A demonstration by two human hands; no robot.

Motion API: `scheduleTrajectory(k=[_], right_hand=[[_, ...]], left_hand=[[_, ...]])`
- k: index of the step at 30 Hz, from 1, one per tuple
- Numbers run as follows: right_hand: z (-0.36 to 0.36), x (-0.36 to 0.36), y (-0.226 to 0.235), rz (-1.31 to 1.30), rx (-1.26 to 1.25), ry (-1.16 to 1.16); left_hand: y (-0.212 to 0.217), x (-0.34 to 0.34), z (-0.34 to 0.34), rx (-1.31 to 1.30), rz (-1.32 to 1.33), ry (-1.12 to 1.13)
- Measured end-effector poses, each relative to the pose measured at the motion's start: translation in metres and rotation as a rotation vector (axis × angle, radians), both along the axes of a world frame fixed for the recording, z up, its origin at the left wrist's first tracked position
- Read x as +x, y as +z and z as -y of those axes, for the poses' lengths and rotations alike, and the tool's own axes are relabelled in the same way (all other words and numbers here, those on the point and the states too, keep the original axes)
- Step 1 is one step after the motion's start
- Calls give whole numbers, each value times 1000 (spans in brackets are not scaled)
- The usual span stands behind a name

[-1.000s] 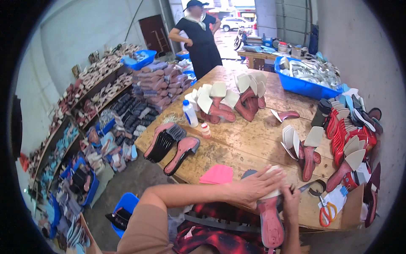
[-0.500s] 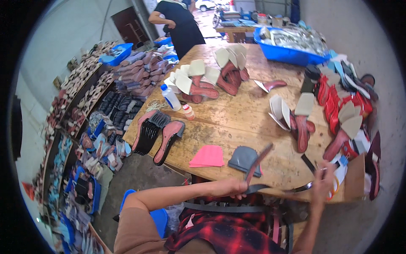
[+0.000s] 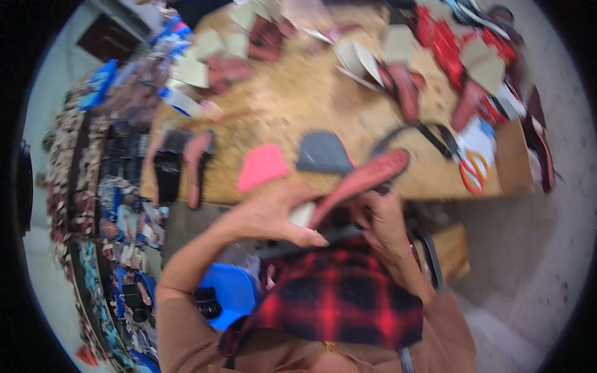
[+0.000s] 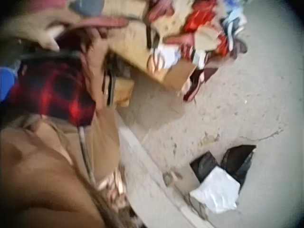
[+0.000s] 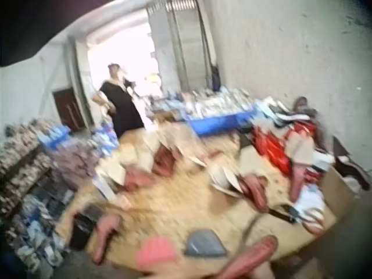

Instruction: The person assembles slipper sandals by hand at a workbench. They cut black straps with scissors, fit the straps onto pink and white slipper soles, and attach black insoles. The person handles multiple slipper components and tools, including scissors and a utility knife, while organizing finished units on the table.

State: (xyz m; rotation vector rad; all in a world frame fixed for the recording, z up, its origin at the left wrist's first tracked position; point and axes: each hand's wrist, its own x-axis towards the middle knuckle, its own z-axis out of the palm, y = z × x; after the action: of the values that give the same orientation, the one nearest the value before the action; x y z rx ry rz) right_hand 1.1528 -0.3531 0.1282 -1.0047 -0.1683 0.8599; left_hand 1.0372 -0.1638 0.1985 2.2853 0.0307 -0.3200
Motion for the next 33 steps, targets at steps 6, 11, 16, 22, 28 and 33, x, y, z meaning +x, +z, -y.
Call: scheduleTrajectory(k=[6, 11, 16, 22, 28, 33], right_hand=[[49, 1, -19, -84, -45, 104], [61, -2, -28, -126, -57, 156], [37, 6, -25, -152, -89, -11], [34, 4, 8, -138, 57, 44], [11, 5, -27, 272, -238, -17], [-3, 3, -20, -209, 53, 62]], left_hand=[[-18, -6, 12, -112, 116, -140], [-24, 9, 7, -134, -89, -253], [-54, 11, 4, -288, -81, -231], [-80, 3, 8, -478, -61, 6], [-88, -2, 39, -750, -111, 216], [-89, 2, 51, -823, -171, 436]])
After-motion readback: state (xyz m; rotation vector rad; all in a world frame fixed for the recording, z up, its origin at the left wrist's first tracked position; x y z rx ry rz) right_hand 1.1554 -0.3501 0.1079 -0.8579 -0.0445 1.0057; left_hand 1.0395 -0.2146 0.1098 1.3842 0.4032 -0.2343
